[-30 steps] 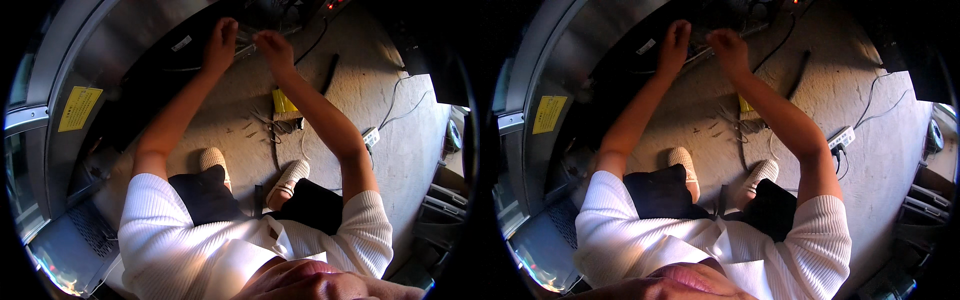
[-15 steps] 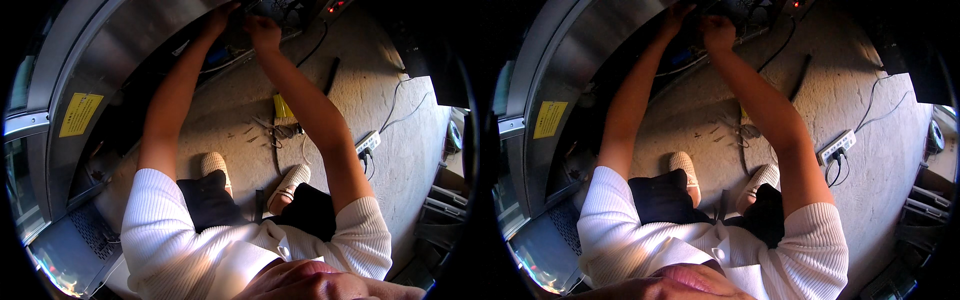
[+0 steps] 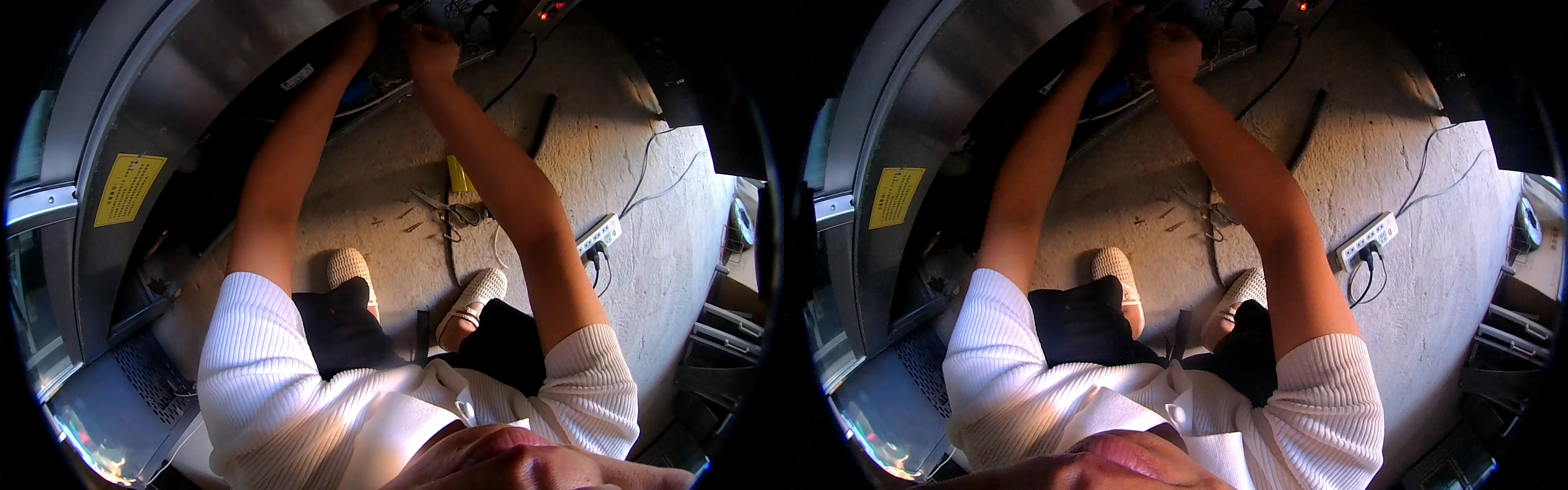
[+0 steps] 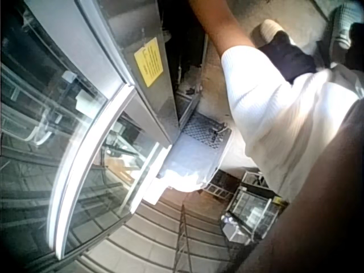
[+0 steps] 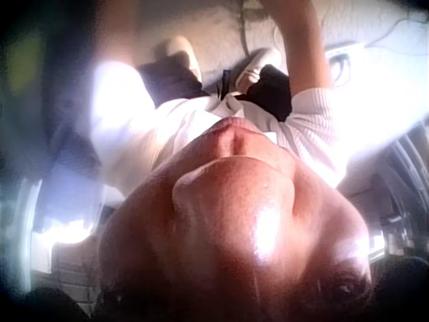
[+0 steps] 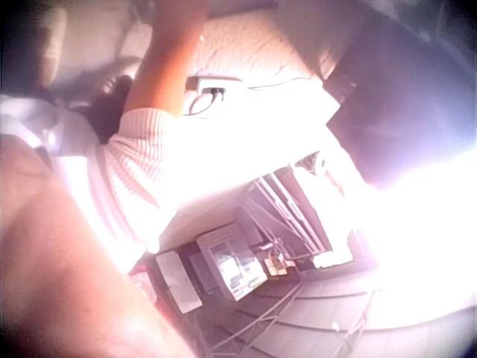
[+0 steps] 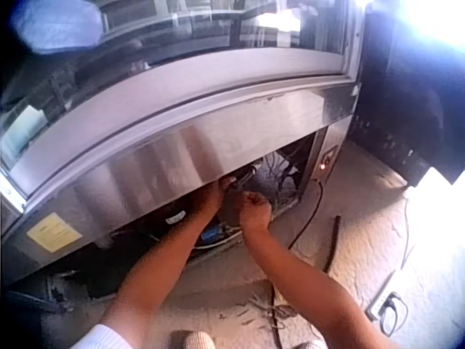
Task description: The person tapes and cuts a plastic component of an appliance before securing it with a screw using their hands.
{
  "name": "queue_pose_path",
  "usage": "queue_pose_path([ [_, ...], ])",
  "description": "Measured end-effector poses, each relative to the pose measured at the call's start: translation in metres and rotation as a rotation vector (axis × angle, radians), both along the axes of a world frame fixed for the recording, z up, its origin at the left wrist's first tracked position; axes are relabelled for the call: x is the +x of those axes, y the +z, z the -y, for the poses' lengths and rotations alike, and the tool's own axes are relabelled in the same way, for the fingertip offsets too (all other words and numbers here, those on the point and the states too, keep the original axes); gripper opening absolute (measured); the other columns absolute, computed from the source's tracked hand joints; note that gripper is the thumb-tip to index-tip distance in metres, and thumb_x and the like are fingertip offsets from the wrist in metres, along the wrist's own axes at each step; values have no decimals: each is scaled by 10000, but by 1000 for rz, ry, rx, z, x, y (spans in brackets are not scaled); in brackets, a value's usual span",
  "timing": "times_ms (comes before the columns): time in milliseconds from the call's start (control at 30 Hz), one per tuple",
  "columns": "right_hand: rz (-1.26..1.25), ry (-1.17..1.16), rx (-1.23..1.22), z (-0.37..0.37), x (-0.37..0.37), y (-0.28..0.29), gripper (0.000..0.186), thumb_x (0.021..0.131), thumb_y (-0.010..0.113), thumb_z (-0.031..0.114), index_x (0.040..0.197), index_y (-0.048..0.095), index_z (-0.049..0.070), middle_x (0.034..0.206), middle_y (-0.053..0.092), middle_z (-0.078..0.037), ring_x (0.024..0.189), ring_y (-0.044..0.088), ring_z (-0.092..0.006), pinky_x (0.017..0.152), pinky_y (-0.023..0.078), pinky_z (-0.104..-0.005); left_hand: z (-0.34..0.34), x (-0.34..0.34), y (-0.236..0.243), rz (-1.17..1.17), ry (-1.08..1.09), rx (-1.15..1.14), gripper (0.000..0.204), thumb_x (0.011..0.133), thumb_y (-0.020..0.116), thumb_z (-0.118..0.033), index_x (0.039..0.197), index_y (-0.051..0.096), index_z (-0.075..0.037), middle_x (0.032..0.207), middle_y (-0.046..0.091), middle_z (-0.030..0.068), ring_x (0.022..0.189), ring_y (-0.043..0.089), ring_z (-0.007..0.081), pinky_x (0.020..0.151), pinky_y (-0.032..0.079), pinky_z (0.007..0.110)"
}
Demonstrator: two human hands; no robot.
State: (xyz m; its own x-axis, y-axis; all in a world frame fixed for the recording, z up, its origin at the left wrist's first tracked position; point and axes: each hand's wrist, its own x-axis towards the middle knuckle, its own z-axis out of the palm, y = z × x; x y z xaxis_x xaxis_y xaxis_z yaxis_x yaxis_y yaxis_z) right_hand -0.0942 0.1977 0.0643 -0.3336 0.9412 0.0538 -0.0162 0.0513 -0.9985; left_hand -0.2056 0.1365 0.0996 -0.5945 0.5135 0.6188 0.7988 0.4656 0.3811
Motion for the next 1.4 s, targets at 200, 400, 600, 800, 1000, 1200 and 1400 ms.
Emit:
queue_pose_path([
  [200,-64,-15,-35,0,-2,-4,220,822,705,143,925,676,-49,796,681,-71,715,632,-136,662,503,-277,-4,-2,-10,80,-46,59,484,841,625,-467,1097,600,-57,1067,623,231,1010,549,449,884,406,519],
  [400,38,-8,-40,5,8,11,265,794,728,187,925,692,-40,798,687,-65,722,636,-134,672,505,-274,-2,6,-3,-47,42,52,439,875,595,-415,1121,598,-52,1104,610,247,1047,544,457,920,401,523],
  [600,-19,6,-68,6,9,9,261,798,734,189,929,691,-32,807,690,-61,723,633,-134,671,501,-273,10,6,-9,-101,-3,61,393,909,551,-360,1158,597,-59,1144,599,253,1084,531,465,945,398,521],
  [800,-105,25,-118,5,9,7,202,824,711,150,925,685,-24,809,687,-53,708,621,-131,660,485,-269,40,21,-5,145,-108,98,336,963,512,-349,1217,579,-140,1094,632,122,954,600,279,798,465,390],
  [1000,-100,61,-95,6,14,13,127,826,661,109,845,699,-11,803,689,-56,704,614,-131,679,479,-273,52,36,3,543,-386,282,332,983,532,-345,1246,599,-154,1105,646,-1,874,615,155,698,477,305],
  [1200,-157,108,-82,4,17,11,126,814,645,86,859,698,-19,827,700,-76,724,627,-139,693,486,-266,73,40,8,1451,-509,493,413,963,579,-293,1348,523,-156,1238,589,-40,1046,545,106,808,426,258],
  [1400,-199,167,-124,2,20,11,146,811,648,74,904,692,-29,870,708,-89,753,642,-144,702,496,-251,85,51,16,1383,-436,449,474,935,620,-307,1361,493,-144,1265,582,-13,1122,526,116,859,410,264],
])
